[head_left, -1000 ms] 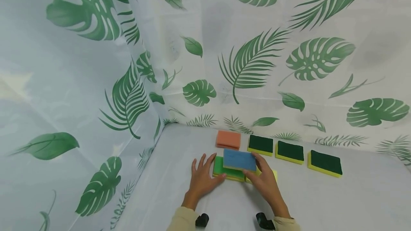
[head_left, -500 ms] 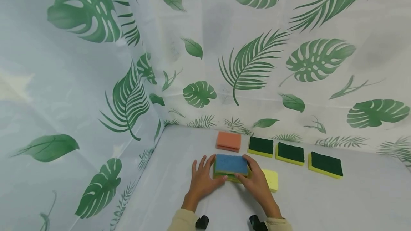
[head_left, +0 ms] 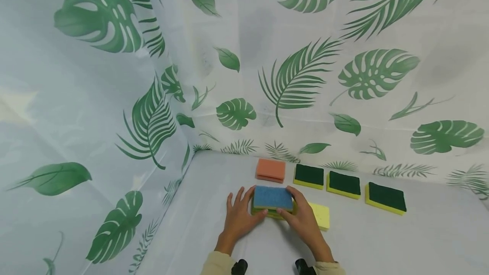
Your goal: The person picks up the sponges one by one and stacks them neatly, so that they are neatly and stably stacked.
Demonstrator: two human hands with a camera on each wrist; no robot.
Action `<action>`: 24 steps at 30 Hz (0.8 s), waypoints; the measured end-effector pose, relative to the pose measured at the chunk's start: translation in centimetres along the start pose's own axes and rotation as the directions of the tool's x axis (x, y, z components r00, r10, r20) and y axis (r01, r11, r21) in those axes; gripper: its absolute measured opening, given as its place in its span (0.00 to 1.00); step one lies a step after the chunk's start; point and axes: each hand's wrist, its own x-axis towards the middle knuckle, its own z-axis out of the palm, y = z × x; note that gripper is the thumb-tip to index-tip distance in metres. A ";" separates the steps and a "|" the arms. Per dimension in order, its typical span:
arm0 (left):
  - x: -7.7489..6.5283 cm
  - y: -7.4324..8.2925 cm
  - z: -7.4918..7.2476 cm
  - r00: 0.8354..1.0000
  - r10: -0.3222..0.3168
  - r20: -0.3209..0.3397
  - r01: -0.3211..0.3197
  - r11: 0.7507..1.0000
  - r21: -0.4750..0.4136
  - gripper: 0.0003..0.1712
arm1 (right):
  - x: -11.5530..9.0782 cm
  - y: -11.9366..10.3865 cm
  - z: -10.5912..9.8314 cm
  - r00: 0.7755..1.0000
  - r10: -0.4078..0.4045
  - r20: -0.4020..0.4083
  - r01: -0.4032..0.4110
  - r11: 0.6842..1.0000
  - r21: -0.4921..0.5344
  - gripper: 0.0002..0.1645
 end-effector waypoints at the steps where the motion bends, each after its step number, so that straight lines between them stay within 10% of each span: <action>1: -0.1 0.0 0.0 1.000 -0.001 0.000 0.001 1.000 -0.003 0.53 | 0.0 0.0 0.1 1.000 0.003 0.002 -0.003 1.000 -0.001 0.47; 24: 0.2 0.3 -0.6 0.999 -0.017 0.035 0.016 1.000 0.017 0.53 | -0.1 0.0 0.7 1.000 0.014 -0.022 -0.014 1.000 -0.026 0.46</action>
